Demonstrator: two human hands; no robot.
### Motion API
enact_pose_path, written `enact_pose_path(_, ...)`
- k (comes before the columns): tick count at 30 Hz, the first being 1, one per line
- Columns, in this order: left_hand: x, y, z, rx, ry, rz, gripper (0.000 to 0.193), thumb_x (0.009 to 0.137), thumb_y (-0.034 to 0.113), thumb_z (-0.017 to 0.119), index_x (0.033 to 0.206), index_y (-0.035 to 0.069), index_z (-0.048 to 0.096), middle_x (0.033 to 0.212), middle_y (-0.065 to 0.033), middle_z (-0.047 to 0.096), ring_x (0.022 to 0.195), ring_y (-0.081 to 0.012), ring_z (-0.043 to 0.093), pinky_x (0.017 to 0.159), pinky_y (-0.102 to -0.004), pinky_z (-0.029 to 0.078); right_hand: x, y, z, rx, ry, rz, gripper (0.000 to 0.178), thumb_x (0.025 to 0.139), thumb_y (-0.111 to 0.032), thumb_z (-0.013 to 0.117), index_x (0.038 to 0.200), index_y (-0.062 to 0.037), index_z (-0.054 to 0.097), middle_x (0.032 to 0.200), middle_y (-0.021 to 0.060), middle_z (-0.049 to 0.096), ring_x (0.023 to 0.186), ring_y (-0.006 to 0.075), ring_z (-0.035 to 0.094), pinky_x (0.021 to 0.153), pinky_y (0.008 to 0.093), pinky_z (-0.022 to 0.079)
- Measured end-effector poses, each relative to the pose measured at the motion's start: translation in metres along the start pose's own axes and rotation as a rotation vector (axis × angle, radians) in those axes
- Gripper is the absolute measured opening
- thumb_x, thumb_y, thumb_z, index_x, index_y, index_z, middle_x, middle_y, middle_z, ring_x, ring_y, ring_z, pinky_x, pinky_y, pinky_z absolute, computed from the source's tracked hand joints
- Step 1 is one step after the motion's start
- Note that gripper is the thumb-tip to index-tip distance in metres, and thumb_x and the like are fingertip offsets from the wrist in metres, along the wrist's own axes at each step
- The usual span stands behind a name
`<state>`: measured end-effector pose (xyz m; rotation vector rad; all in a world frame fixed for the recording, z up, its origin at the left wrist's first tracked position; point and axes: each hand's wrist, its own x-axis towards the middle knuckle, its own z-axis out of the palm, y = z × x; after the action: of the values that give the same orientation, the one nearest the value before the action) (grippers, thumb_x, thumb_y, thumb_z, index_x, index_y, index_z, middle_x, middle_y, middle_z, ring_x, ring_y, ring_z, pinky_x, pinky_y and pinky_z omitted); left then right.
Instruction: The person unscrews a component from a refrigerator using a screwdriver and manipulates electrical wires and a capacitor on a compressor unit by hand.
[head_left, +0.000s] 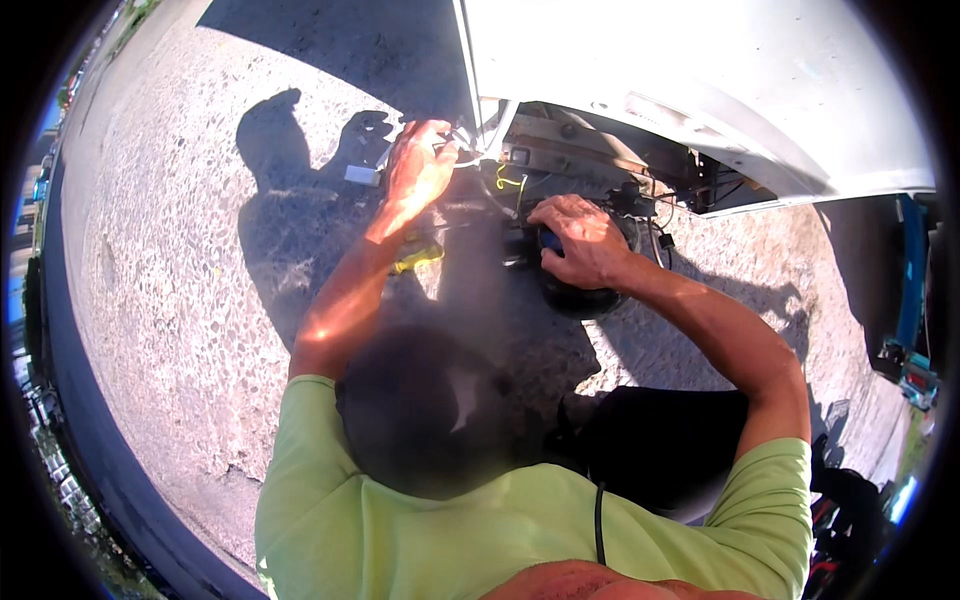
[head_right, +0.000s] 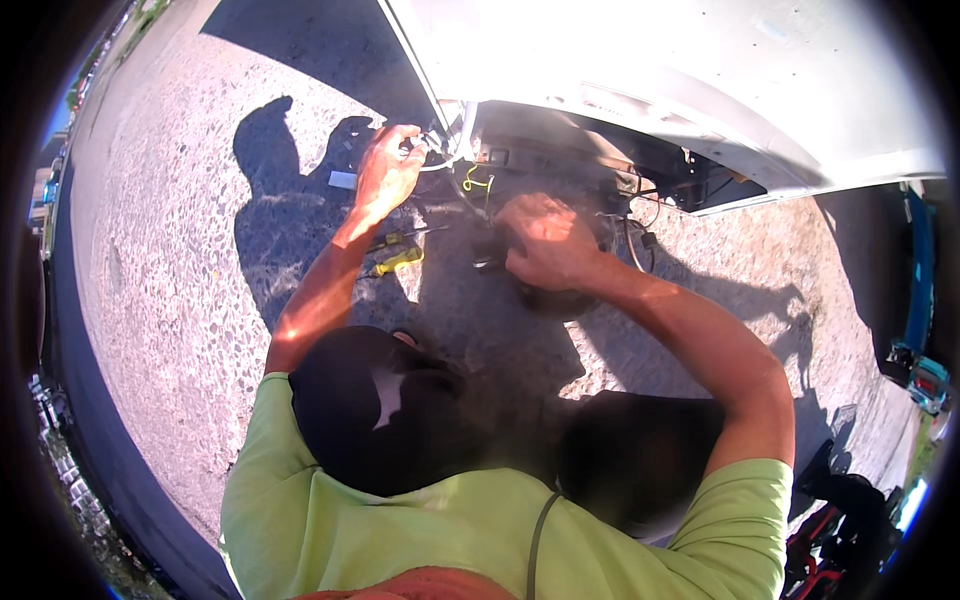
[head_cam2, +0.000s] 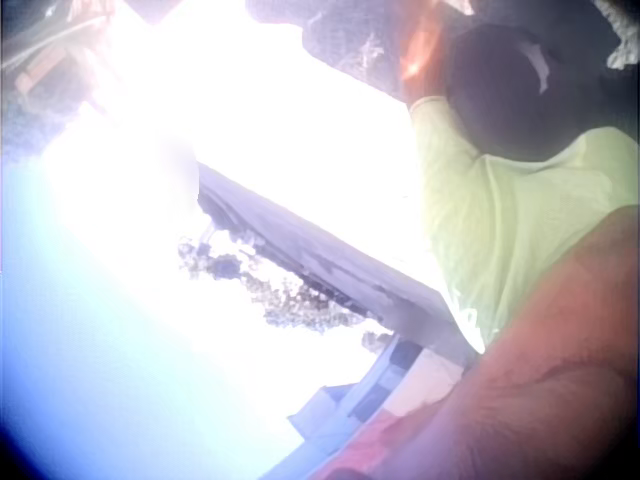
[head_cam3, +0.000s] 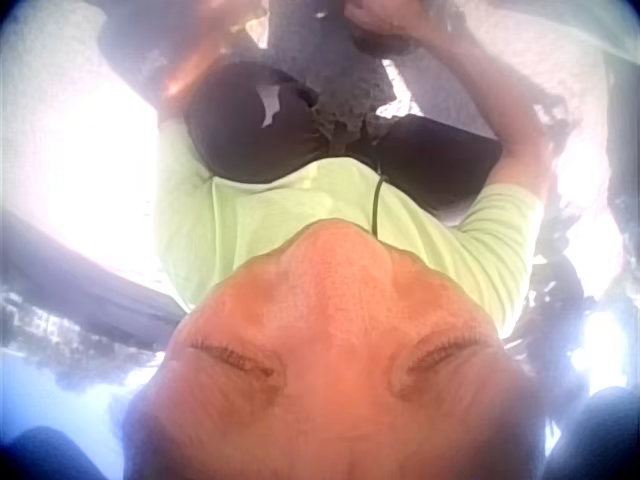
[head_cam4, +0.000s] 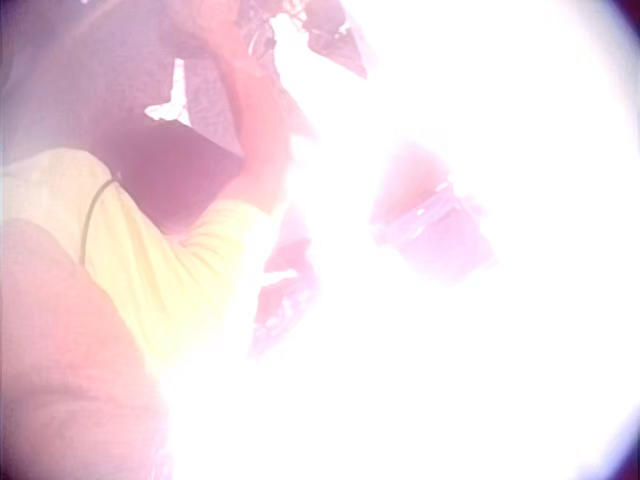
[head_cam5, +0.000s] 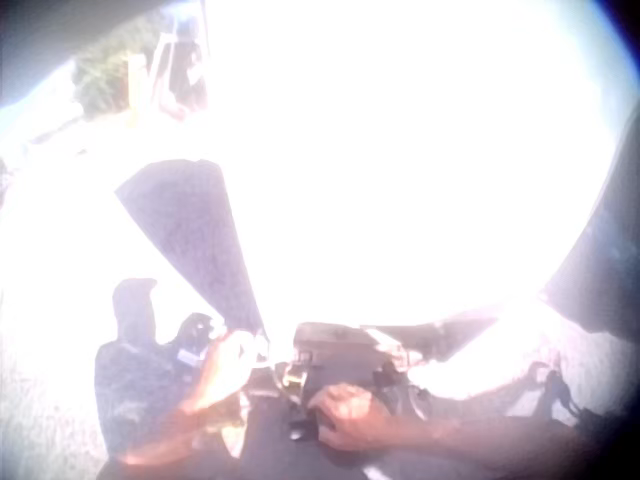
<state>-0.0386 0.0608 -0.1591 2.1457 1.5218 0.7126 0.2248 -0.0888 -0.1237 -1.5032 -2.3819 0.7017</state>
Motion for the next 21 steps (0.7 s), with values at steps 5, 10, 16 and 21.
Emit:
enact_pose_path(5,0.043,-0.018,0.029,-0.157,-0.306,-0.313,0.051,0.094,0.025,0.075,0.134,0.000,0.057,0.117,-0.0205,0.071,0.105,-0.0273,0.070,0.092,-0.0383,0.055,0.000,0.000,0.002,0.002,0.019,-0.006,0.046,0.081,-0.019,0.070,0.124,-0.0078,0.061,0.131,0.0150,0.063,0.125,0.0377,0.058,0.107,0.0486,0.048)
enact_pose_path(10,0.015,-0.036,0.021,-0.714,-0.265,-0.331,0.020,0.094,0.009,0.073,0.107,0.004,0.059,0.086,-0.0061,0.066,0.072,-0.0114,0.062,0.068,-0.0277,0.052,0.002,-0.001,-0.001,0.004,0.031,-0.037,0.044,0.081,-0.019,0.071,0.122,-0.0080,0.063,0.127,0.0154,0.064,0.123,0.0381,0.059,0.106,0.0487,0.049)
enact_pose_path(16,-0.065,-0.047,0.001,-1.318,-0.168,-0.222,0.014,0.094,-0.001,0.070,0.099,0.005,0.058,0.116,-0.0131,0.061,0.092,-0.0180,0.067,0.079,-0.0312,0.057,0.011,0.004,-0.005,0.084,0.002,0.001,0.039,0.084,-0.024,0.071,0.118,-0.0073,0.066,0.119,0.0145,0.067,0.117,0.0376,0.062,0.102,0.0476,0.051)
enact_pose_path(21,-0.089,-0.041,0.007,-1.294,-0.141,-0.201,0.019,0.091,0.003,0.072,0.106,0.004,0.059,0.115,-0.0120,0.065,0.100,-0.0192,0.070,0.084,-0.0323,0.059,0.025,0.005,-0.010,0.187,-0.043,0.115,0.035,0.089,-0.031,0.069,0.112,-0.0049,0.070,0.112,0.0162,0.069,0.111,0.0358,0.066,0.098,0.0451,0.052)
